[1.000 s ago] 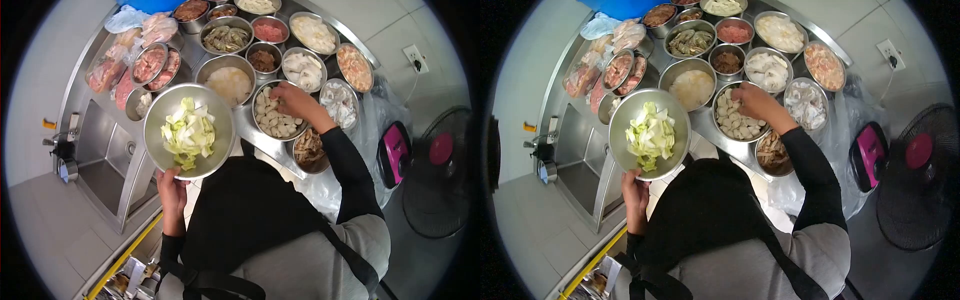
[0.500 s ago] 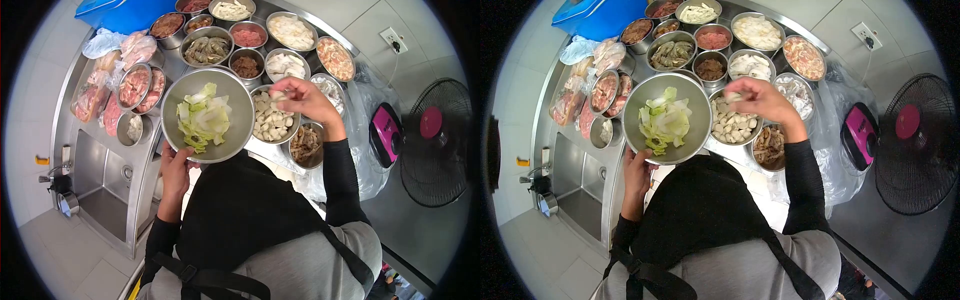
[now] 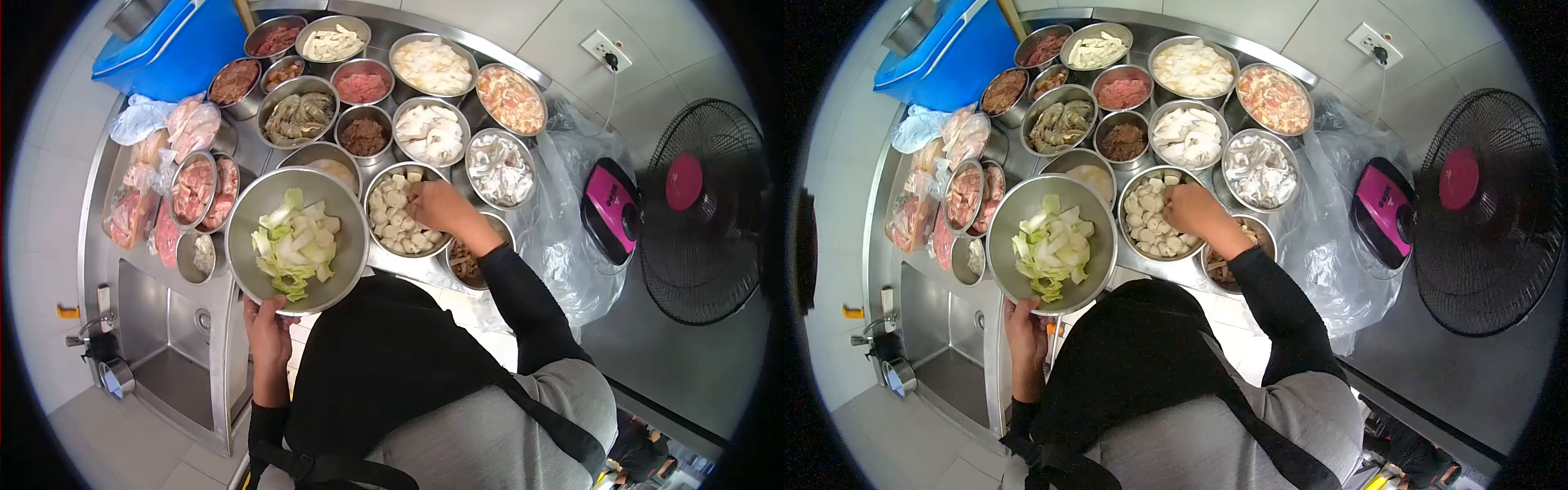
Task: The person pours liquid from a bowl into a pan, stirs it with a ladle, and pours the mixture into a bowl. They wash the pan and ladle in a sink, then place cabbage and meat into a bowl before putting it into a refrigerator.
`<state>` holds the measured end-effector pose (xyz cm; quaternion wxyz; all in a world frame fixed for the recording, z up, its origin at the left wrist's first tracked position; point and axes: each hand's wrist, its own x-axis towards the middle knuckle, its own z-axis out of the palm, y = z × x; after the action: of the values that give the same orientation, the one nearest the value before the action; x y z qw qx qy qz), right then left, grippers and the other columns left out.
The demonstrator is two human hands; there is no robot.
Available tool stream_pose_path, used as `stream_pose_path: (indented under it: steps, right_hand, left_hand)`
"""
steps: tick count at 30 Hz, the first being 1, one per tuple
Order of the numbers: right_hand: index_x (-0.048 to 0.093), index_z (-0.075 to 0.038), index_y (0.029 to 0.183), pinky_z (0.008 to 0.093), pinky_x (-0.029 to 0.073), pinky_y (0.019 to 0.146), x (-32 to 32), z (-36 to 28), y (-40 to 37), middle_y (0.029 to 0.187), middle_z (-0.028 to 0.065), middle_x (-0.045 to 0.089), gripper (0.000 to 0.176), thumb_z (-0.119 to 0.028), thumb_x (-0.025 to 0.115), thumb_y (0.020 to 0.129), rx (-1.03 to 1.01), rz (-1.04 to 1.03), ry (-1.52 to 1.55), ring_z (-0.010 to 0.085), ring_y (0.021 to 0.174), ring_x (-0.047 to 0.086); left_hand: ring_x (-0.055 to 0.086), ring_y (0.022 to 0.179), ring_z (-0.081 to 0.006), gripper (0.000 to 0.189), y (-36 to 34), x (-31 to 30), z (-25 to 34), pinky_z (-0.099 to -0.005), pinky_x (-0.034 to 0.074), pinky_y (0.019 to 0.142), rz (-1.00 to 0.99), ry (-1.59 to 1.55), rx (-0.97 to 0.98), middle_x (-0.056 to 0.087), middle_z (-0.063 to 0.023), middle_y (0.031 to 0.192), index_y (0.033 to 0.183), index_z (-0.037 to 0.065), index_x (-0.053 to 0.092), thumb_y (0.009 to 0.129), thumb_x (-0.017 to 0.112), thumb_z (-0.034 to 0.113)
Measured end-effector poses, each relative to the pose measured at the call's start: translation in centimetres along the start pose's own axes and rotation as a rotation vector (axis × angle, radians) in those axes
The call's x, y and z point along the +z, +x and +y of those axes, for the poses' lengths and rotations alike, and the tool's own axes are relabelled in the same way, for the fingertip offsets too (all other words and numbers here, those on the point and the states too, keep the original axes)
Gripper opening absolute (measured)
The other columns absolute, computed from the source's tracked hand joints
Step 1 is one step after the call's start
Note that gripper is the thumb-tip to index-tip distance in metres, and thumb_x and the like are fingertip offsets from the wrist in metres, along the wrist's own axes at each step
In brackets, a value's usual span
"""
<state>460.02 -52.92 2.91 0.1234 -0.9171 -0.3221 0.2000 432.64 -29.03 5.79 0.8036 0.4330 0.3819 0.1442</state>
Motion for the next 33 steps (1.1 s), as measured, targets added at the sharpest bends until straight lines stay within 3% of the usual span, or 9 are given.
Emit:
stream_pose_path:
  steps: [7, 9, 13, 16, 18, 20, 27, 31, 33]
  right_hand:
    - [0.067, 0.002, 0.089, 0.0461, 0.054, 0.078, -0.1, 0.0, 0.7, 0.088, 0.0234, 0.069, 0.027, -0.024, 0.064, 0.08, 0.071, 0.057, -0.115, 0.0403, 0.085, 0.067]
    - [0.067, -0.002, 0.092, 0.0451, 0.054, 0.075, -2.8, -0.6, -0.2, 0.084, 0.0204, 0.069, 0.025, -0.024, 0.065, 0.08, 0.029, 0.095, 0.102, 0.0409, 0.081, 0.066]
    - [0.069, -0.005, 0.105, 0.0354, 0.049, 0.062, -8.4, -3.4, -2.3, 0.071, 0.0145, 0.066, 0.029, -0.022, 0.073, 0.082, -0.292, 0.075, 0.751, 0.0237, 0.064, 0.064]
    - [0.071, -0.005, 0.103, 0.0329, 0.049, 0.062, -11.1, -3.4, -0.4, 0.072, 0.0127, 0.066, 0.026, -0.019, 0.075, 0.082, -0.236, 0.003, 0.843, 0.0165, 0.064, 0.063]
    - [0.072, -0.005, 0.096, 0.0371, 0.052, 0.065, -11.3, 0.2, 4.0, 0.078, 0.013, 0.069, 0.02, -0.019, 0.072, 0.082, -0.254, 0.287, 0.45, 0.0233, 0.07, 0.068]
    - [0.072, -0.004, 0.089, 0.0421, 0.053, 0.071, -8.4, 6.3, 9.5, 0.084, 0.0155, 0.071, 0.016, -0.018, 0.068, 0.081, -0.229, 0.277, -0.04, 0.0334, 0.077, 0.069]
    - [0.072, -0.004, 0.088, 0.0448, 0.053, 0.075, -10.9, 7.5, 9.6, 0.086, 0.0206, 0.069, 0.015, -0.014, 0.064, 0.08, -0.32, 0.223, -0.039, 0.0384, 0.083, 0.067]
    - [0.071, -0.001, 0.089, 0.0318, 0.05, 0.064, -15.5, 3.3, 6.6, 0.074, 0.005, 0.068, 0.016, -0.017, 0.07, 0.084, -0.356, 0.134, 0.254, 0.0152, 0.066, 0.061]
    - [0.071, -0.002, 0.088, 0.0289, 0.051, 0.065, -16.2, 1.5, 5.6, 0.072, 0.0067, 0.065, 0.019, -0.019, 0.07, 0.079, -0.409, 0.117, 0.437, 0.0141, 0.065, 0.059]
  left_hand:
    - [0.064, 0.07, -0.0162, 0.043, 0.4, 1.5, -0.2, -0.0261, 0.053, 0.051, -0.025, 0.02, 0.019, 0.062, -0.01, 0.1, 0.123, 0.002, 0.046, 0.082, 0.058, 0.002]
    - [0.063, 0.069, -0.0164, 0.043, 0.0, 2.5, 0.1, -0.0261, 0.052, 0.05, -0.006, 0.019, 0.024, 0.062, -0.0101, 0.099, 0.123, 0.002, 0.046, 0.082, 0.058, 0.001]
    - [0.062, 0.067, -0.0167, 0.043, 0.6, 4.3, 0.2, -0.0265, 0.051, 0.05, -0.017, 0.037, 0.02, 0.061, -0.0107, 0.098, 0.123, 0.002, 0.047, 0.082, 0.058, -0.001]
    - [0.065, 0.064, -0.0174, 0.041, 2.4, 5.3, -0.3, -0.0247, 0.056, 0.051, -0.131, 0.037, -0.109, 0.063, -0.0113, 0.097, 0.124, 0.001, 0.045, 0.084, 0.057, 0.002]
    - [0.065, 0.062, -0.0172, 0.041, 3.0, 6.4, -0.4, -0.0247, 0.056, 0.051, -0.155, 0.014, -0.114, 0.063, -0.0112, 0.096, 0.123, 0.001, 0.044, 0.084, 0.056, 0.002]
    - [0.064, 0.059, -0.0161, 0.04, 3.0, 7.6, -0.4, -0.0251, 0.056, 0.05, -0.18, 0.006, -0.116, 0.063, -0.0112, 0.094, 0.123, 0.001, 0.044, 0.084, 0.055, 0.002]
    - [0.062, 0.057, -0.0155, 0.038, 3.7, 8.5, -0.2, -0.0246, 0.055, 0.05, -0.173, 0.04, -0.072, 0.063, -0.0108, 0.092, 0.121, 0.001, 0.045, 0.084, 0.055, 0.002]
    - [0.065, 0.06, -0.0147, 0.036, 4.6, 9.1, -0.6, -0.0266, 0.059, 0.053, -0.174, 0.006, -0.08, 0.065, -0.0113, 0.095, 0.119, 0.002, 0.047, 0.084, 0.057, -0.001]
    - [0.065, 0.06, -0.0154, 0.037, 4.8, 10.2, -0.6, -0.0266, 0.059, 0.054, -0.145, -0.003, -0.089, 0.065, -0.012, 0.096, 0.119, 0.002, 0.045, 0.085, 0.058, 0.001]
